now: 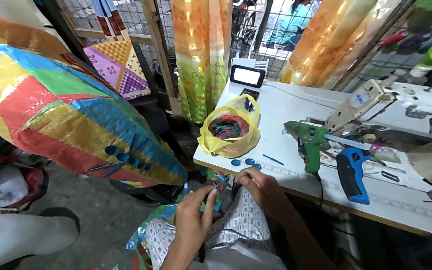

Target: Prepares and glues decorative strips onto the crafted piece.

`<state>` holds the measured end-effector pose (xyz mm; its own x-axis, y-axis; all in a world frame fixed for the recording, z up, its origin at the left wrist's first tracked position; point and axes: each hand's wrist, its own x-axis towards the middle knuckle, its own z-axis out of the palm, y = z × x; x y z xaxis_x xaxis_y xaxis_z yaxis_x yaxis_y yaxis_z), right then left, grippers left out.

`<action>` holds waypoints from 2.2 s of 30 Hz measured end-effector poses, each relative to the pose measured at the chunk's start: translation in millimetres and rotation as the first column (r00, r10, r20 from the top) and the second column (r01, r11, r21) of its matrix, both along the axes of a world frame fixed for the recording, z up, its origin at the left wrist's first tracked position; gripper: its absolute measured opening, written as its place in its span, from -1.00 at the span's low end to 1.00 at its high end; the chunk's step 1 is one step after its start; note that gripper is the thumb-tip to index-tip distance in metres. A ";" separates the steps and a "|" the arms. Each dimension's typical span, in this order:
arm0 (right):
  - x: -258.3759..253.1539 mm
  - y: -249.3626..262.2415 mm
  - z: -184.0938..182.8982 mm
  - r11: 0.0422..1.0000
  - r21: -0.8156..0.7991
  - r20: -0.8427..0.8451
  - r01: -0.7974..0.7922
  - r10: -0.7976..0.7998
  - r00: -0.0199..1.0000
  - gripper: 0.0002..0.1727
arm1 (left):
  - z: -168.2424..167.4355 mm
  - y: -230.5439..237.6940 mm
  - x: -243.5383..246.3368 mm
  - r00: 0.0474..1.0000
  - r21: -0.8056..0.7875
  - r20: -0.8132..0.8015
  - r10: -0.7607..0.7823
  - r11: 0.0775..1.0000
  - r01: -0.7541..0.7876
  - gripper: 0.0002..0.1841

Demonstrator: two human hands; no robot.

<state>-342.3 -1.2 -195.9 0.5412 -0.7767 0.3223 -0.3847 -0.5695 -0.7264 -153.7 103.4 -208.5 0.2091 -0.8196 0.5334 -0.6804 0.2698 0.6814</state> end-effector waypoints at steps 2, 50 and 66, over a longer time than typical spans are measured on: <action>8.8 10.7 -0.4 1.000 0.011 0.021 0.015 -0.015 1.000 -0.53 | -7.3 -3.8 -2.4 0.969 -0.122 0.227 0.100 0.990 -0.074 -0.74; -54.5 -93.6 -32.1 0.834 0.268 -0.399 0.482 -0.359 0.844 -0.65 | -19.5 -29.0 -23.3 0.171 0.293 -0.956 0.238 0.763 0.576 -0.72; 39.3 17.5 -14.4 0.947 0.310 0.595 -0.080 -0.128 0.794 -0.90 | 3.9 -33.5 -42.4 0.387 0.089 -0.922 0.022 0.984 0.156 -0.82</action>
<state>-303.0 16.3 -210.3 0.2970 -0.8996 0.3203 0.1779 -0.2774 -0.9441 -196.1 69.9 -204.6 0.4382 -0.8966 -0.0643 0.3976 0.1292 0.9084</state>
